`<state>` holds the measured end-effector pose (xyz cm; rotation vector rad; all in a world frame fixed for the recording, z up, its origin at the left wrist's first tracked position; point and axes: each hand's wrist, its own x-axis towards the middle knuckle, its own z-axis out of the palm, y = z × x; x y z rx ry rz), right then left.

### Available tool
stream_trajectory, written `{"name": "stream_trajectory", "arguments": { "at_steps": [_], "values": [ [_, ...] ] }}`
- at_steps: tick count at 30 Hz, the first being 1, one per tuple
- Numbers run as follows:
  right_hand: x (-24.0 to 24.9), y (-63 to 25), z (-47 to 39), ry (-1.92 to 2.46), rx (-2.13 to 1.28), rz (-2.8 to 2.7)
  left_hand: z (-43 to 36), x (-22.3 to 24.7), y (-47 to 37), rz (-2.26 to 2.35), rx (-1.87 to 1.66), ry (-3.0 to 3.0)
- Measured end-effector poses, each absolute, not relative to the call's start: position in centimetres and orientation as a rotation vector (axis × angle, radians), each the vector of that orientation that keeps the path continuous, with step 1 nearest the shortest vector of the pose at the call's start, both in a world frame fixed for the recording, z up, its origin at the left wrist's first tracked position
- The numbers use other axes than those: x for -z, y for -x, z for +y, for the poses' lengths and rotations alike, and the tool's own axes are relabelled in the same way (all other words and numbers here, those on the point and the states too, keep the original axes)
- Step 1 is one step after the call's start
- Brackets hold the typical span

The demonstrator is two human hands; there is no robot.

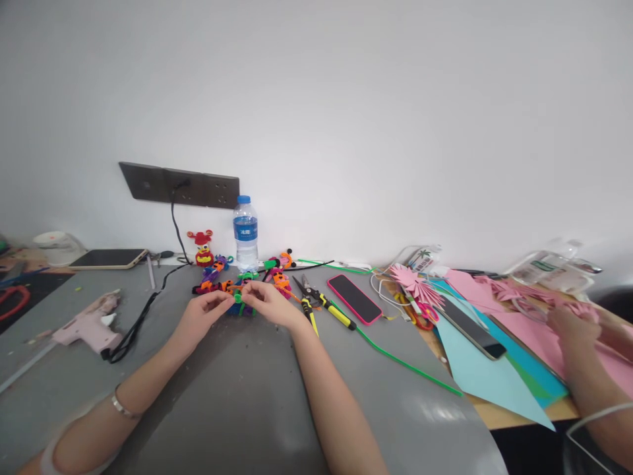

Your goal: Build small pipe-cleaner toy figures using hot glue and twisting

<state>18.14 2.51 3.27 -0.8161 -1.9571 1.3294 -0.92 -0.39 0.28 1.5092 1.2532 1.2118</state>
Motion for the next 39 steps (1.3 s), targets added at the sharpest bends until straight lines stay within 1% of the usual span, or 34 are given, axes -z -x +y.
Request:
{"name": "stream_trajectory", "arguments": {
  "at_steps": [13,23,30,35,39],
  "values": [
    [-3.3,-17.9,2.3,0.818,-1.312,-1.95,-0.7,-1.1,0.7,1.22,-1.219,-1.498],
    [-3.5,-17.5,2.1,0.799,-1.352,-1.919,-0.4,-0.6,0.8,1.219,-1.245,-1.466],
    [-3.4,-17.3,2.0,0.797,-1.351,-1.877,-0.7,-1.3,0.5,1.23,-1.268,-1.328],
    [-3.4,-17.0,2.0,0.782,-1.366,-1.798,-1.0,-1.8,0.3,1.188,-1.265,-1.201],
    [-3.5,-17.3,2.5,0.747,-1.322,-1.61,-1.1,-2.1,0.3,1.159,-1.274,-1.172]
  ]
}}
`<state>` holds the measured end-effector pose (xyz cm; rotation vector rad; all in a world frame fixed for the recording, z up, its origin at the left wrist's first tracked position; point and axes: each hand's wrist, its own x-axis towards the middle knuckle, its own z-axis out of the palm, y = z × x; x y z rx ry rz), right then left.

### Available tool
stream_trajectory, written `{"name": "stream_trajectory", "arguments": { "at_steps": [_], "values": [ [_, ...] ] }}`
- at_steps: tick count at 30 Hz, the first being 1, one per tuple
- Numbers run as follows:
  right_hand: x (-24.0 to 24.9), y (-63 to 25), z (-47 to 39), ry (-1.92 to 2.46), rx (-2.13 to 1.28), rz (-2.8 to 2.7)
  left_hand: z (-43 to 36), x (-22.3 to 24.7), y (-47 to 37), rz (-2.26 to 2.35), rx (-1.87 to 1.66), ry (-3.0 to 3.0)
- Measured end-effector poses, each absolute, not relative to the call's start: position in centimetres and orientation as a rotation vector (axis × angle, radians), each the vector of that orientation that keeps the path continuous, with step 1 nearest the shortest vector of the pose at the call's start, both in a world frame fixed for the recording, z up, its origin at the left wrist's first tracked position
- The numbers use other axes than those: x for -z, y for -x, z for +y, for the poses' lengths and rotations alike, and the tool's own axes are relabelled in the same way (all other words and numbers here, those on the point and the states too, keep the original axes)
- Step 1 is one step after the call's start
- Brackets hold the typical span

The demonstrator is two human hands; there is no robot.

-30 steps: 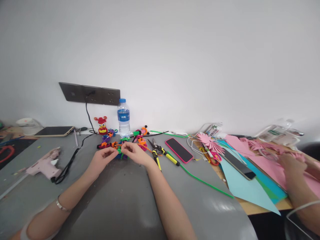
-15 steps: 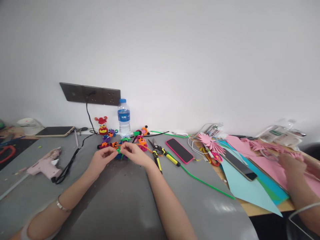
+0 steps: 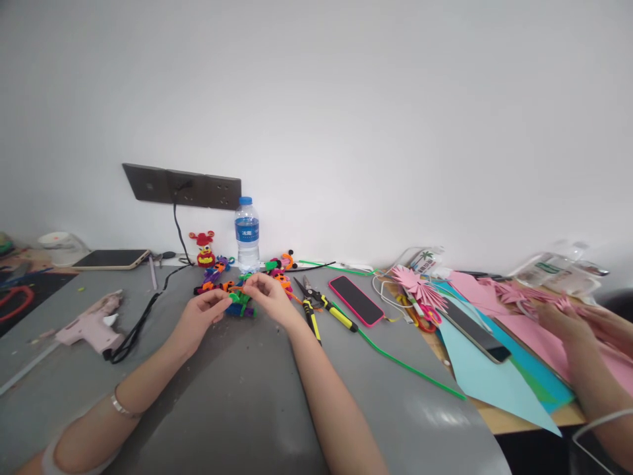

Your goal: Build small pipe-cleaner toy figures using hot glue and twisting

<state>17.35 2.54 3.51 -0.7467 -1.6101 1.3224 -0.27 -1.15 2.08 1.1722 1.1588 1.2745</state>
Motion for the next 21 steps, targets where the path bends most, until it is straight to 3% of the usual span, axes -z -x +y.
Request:
{"name": "stream_trajectory", "arguments": {
  "at_steps": [21],
  "values": [
    [-2.7,-18.7,3.1,0.488,-1.591,-1.746,-1.9,-2.6,-0.1,0.893,-1.053,-1.149]
  ]
}}
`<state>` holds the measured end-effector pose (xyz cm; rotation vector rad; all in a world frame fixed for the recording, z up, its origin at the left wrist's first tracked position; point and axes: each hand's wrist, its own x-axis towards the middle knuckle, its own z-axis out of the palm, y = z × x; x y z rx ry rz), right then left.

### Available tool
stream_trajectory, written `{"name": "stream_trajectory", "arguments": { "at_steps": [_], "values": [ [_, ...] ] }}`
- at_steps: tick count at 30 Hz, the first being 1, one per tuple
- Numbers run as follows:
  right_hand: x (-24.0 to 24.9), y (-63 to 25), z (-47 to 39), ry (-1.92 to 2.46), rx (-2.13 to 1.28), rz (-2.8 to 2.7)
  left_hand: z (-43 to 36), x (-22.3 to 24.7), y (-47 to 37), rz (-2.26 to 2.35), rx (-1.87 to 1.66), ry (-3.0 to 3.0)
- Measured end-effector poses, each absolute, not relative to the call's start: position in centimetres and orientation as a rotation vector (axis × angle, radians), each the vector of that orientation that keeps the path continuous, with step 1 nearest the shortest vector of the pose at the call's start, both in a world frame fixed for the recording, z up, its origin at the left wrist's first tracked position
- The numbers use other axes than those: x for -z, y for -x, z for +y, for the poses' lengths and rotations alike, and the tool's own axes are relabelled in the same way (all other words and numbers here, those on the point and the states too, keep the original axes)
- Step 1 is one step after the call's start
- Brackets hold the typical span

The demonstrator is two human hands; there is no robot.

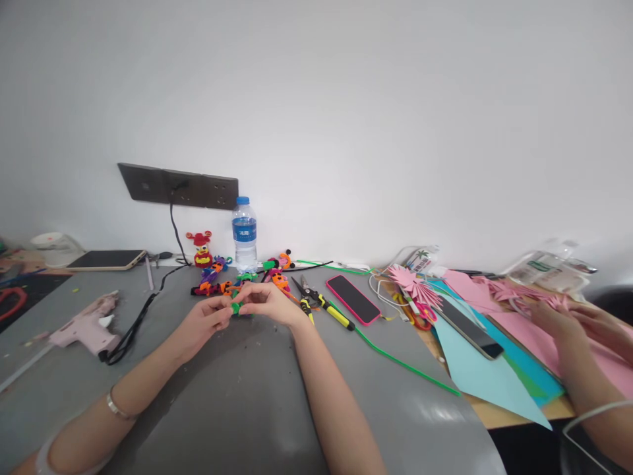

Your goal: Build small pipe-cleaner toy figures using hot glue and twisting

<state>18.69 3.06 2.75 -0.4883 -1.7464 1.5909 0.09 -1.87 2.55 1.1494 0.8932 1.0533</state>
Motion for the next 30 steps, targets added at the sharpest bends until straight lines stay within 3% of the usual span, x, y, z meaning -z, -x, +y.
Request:
{"name": "stream_trajectory", "arguments": {
  "at_steps": [30],
  "values": [
    [-2.67,-17.87,2.62,0.458,-1.663,-1.628,-1.87,-2.14,-0.01,0.888,-1.059,-1.129]
  ]
}}
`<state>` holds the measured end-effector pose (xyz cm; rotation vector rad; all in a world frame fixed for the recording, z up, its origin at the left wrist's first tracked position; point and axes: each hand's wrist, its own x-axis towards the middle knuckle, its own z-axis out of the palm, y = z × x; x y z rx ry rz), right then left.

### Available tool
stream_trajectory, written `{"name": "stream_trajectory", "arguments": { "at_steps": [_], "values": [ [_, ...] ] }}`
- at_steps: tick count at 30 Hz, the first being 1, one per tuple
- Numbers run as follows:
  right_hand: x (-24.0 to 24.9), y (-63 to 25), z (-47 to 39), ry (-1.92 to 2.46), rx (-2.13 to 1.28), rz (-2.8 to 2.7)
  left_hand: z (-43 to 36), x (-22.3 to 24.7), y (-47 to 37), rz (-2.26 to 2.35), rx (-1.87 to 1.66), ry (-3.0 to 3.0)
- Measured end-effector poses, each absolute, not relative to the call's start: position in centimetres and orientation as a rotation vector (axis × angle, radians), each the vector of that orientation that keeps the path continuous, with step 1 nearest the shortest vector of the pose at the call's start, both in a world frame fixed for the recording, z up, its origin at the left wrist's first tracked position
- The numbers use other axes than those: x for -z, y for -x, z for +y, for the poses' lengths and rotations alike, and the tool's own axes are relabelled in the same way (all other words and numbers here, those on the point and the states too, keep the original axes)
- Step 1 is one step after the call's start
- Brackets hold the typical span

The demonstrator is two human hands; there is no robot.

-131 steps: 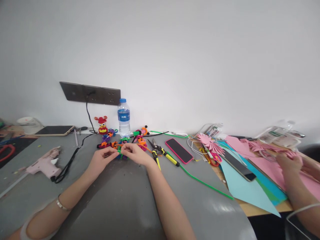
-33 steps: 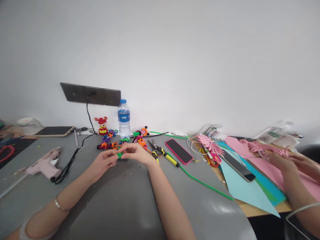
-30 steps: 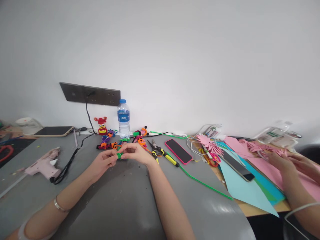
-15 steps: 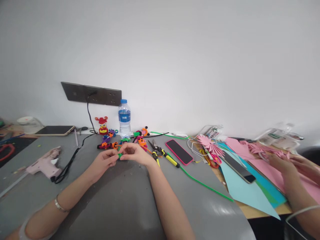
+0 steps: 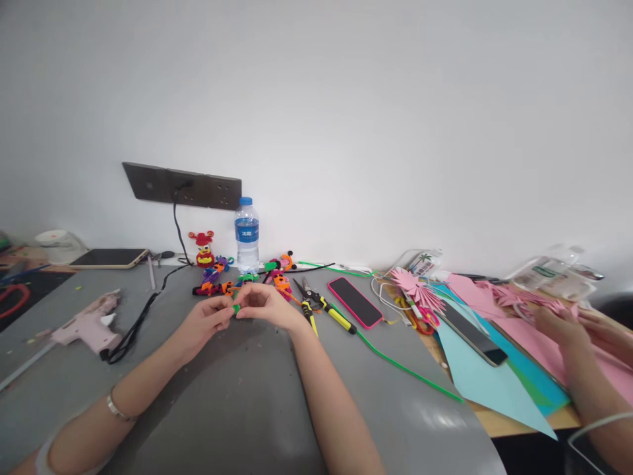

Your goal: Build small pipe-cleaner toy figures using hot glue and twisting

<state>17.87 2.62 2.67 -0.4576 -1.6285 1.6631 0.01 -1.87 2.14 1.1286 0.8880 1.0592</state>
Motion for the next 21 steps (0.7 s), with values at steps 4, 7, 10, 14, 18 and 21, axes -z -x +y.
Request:
{"name": "stream_trajectory", "arguments": {
  "at_steps": [4,7,10,14,18,21],
  "values": [
    [-2.57,-17.86,2.58,0.45,-1.695,-1.596,-1.91,-2.28,0.01,0.869,-1.047,-1.109],
    [-2.55,-17.96,2.62,0.433,-1.719,-1.602,-1.97,-2.38,0.05,0.848,-1.044,-1.092],
    [-2.61,-18.07,2.66,0.44,-1.714,-1.616,-2.04,-2.47,0.06,0.838,-1.039,-1.081],
    [-2.72,-18.06,2.65,0.453,-1.681,-1.62,-2.14,-2.51,-0.02,0.846,-1.037,-1.097],
    [-2.69,-17.85,2.6,0.471,-1.68,-1.606,-2.17,-2.59,-0.14,0.864,-1.065,-1.098],
    [-2.7,-17.63,2.49,0.48,-1.651,-1.594,-2.07,-2.65,-0.18,0.874,-1.091,-1.084]
  ]
}}
